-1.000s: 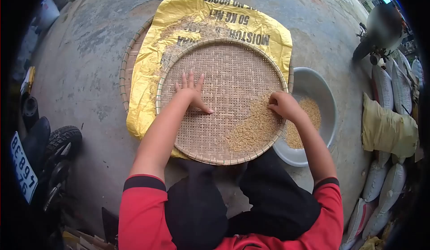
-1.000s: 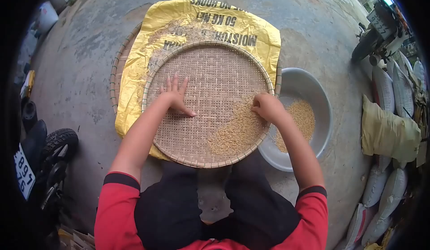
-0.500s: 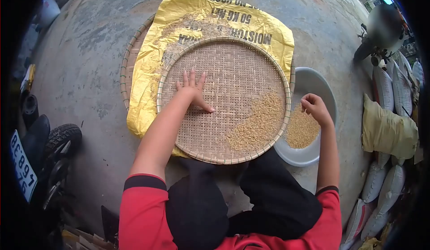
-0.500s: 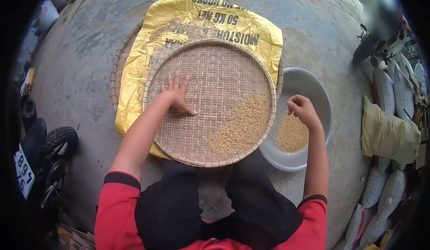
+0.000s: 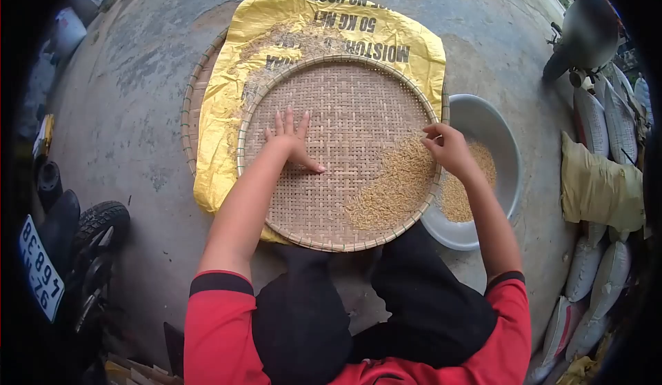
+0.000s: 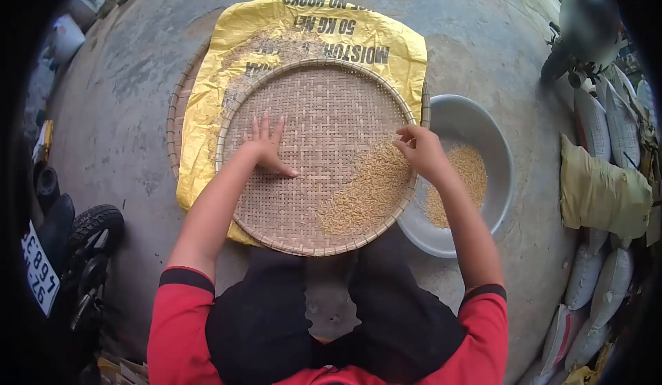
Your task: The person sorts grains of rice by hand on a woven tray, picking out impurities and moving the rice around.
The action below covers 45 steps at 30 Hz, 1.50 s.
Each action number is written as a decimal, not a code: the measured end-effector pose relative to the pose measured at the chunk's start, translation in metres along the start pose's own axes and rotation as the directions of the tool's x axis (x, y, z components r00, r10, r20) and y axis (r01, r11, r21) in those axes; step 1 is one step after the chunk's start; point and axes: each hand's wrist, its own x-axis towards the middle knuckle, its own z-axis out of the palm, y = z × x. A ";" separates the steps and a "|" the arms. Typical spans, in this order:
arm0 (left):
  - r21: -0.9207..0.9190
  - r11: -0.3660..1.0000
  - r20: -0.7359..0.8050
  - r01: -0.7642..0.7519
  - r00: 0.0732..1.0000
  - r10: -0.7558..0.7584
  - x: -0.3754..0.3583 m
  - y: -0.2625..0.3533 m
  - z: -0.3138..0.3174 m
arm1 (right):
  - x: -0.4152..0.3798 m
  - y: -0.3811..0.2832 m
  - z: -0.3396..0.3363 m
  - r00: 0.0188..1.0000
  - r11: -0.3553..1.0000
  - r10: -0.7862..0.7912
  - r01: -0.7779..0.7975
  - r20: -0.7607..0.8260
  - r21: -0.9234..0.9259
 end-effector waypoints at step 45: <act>0.067 0.997 0.009 0.030 0.999 -0.030 0.001 0.005 0.000 | 0.034 0.001 0.018 0.929 0.942 -0.194 0.266 0.315 -0.204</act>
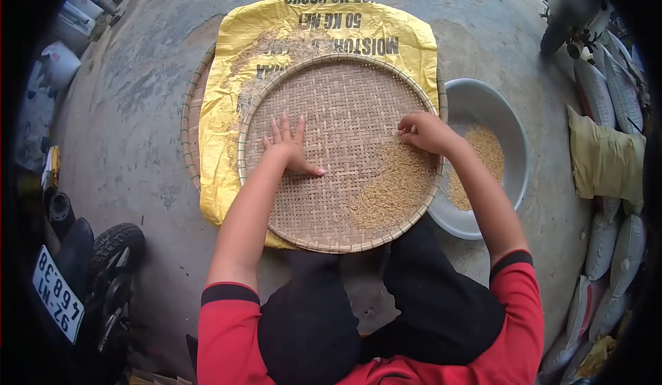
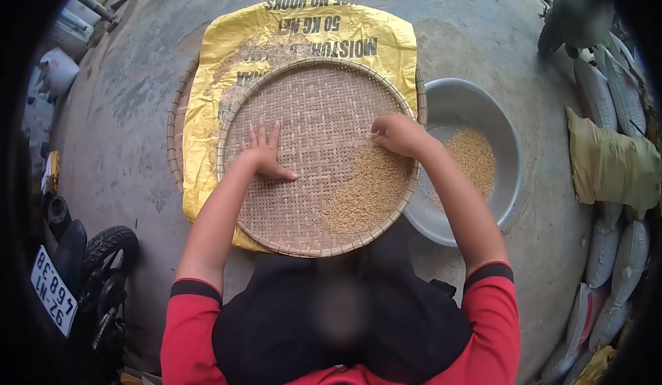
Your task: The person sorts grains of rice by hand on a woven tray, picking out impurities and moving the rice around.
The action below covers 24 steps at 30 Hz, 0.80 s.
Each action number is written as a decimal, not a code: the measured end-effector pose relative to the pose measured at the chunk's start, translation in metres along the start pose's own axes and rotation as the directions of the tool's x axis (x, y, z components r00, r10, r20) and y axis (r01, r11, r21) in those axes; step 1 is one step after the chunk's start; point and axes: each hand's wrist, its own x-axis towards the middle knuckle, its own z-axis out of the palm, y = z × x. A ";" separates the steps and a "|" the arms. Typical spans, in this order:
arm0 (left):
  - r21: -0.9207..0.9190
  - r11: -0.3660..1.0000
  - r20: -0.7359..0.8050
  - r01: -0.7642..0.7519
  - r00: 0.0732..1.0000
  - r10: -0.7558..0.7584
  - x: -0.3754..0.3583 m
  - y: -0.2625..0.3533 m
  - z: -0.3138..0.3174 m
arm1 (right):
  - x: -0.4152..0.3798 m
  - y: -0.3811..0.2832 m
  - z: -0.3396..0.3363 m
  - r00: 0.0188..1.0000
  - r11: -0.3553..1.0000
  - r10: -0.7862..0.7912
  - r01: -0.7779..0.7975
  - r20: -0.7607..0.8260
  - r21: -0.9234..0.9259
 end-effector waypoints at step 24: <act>-0.022 1.000 -0.020 -0.014 1.000 0.014 0.000 -0.002 0.003 | -0.034 -0.005 -0.008 0.964 0.991 -0.053 0.019 -0.262 -0.132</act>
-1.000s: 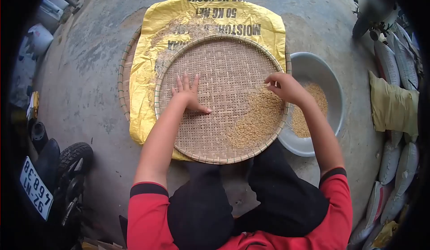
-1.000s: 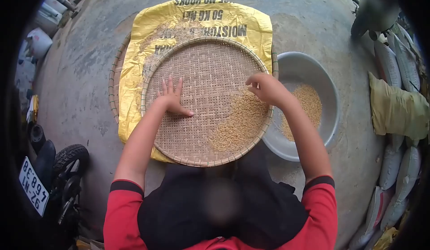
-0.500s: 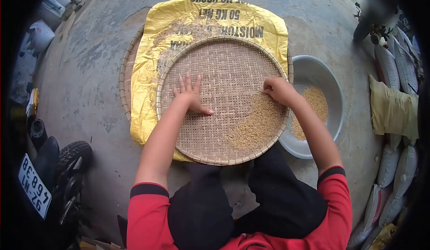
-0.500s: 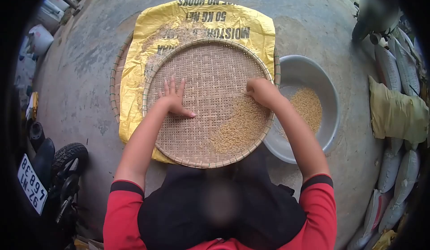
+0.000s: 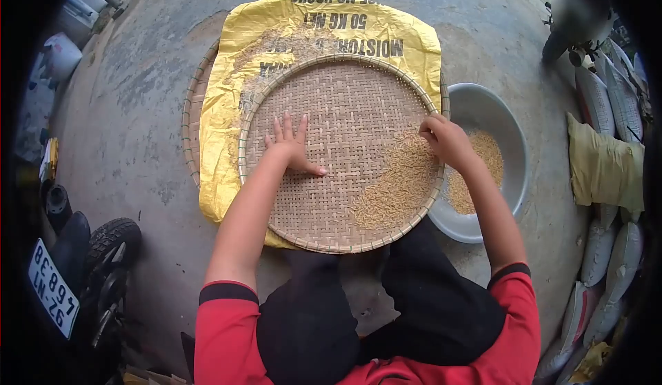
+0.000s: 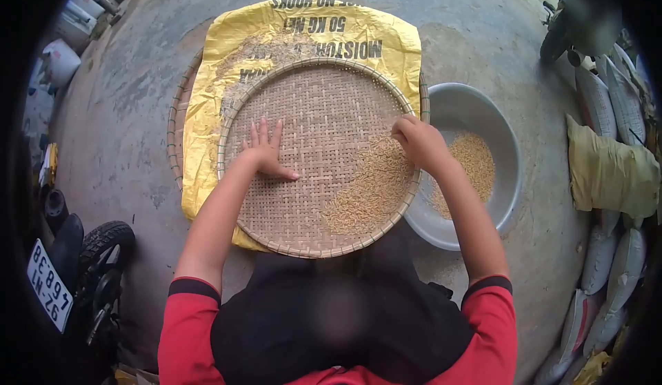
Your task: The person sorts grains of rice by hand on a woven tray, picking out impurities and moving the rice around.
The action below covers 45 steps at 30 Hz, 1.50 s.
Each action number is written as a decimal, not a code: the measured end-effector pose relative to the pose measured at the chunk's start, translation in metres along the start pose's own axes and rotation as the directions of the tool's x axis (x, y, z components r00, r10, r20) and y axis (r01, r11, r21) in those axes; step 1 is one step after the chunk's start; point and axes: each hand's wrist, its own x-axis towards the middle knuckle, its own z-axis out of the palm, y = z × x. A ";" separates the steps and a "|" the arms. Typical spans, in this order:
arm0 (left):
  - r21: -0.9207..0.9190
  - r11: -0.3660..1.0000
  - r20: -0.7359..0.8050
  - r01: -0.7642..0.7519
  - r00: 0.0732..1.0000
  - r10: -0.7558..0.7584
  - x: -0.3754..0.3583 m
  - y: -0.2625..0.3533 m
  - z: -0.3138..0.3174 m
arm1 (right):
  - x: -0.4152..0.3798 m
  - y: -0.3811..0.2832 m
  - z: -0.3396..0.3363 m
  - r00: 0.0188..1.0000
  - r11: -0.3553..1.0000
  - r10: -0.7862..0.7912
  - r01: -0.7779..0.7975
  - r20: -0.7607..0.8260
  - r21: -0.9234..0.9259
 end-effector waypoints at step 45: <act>-0.011 1.000 -0.021 -0.020 1.000 0.020 -0.004 -0.001 -0.001 | -0.042 0.019 -0.019 0.938 0.968 0.243 -0.217 -0.248 0.127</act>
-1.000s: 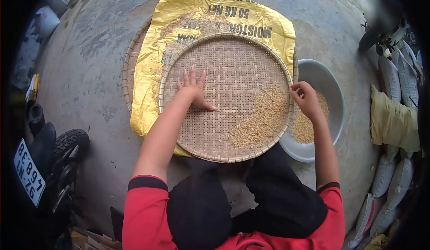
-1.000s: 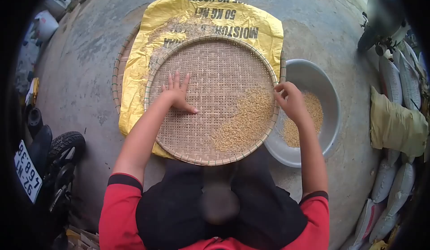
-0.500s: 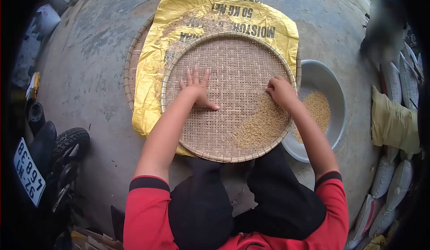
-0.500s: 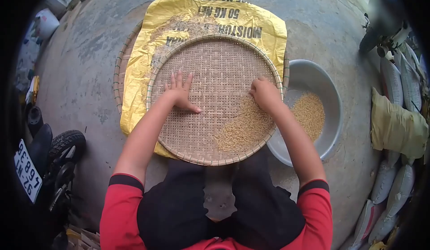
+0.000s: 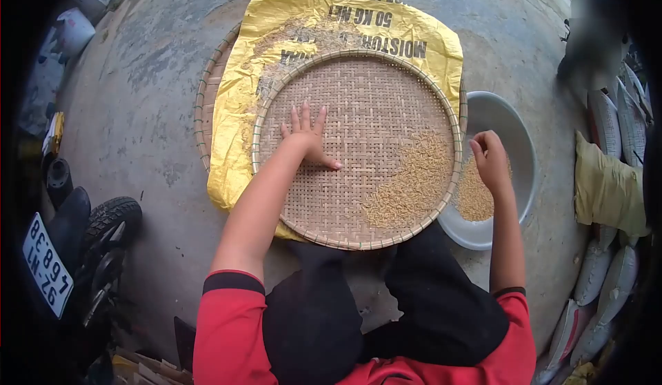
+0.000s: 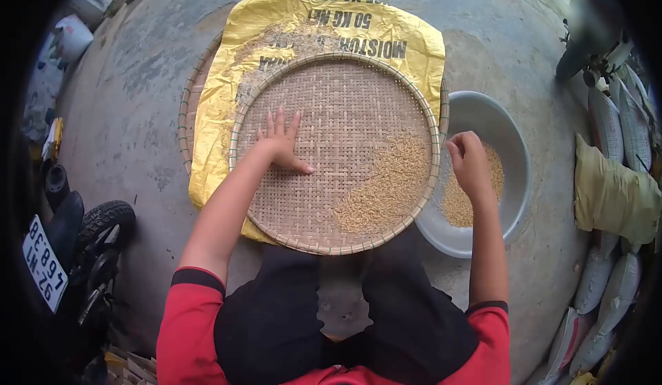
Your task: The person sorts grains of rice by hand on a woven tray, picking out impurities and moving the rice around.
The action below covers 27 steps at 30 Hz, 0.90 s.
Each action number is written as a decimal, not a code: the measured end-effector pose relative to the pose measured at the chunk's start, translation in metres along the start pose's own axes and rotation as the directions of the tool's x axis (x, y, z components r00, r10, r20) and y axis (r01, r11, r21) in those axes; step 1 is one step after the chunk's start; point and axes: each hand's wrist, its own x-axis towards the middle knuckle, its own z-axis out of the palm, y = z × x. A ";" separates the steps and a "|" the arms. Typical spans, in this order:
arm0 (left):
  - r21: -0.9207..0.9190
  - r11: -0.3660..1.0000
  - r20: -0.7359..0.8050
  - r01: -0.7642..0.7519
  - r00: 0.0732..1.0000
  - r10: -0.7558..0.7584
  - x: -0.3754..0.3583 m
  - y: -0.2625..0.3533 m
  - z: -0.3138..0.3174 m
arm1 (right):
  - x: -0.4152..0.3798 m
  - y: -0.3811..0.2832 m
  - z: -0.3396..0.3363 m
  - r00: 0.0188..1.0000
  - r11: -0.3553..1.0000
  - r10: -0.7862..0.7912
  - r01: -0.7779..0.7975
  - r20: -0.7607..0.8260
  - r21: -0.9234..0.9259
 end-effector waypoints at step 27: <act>0.065 0.997 0.028 0.035 0.999 -0.037 0.009 0.002 0.002 | 0.035 -0.034 0.070 0.977 0.987 0.077 -0.046 0.200 -0.156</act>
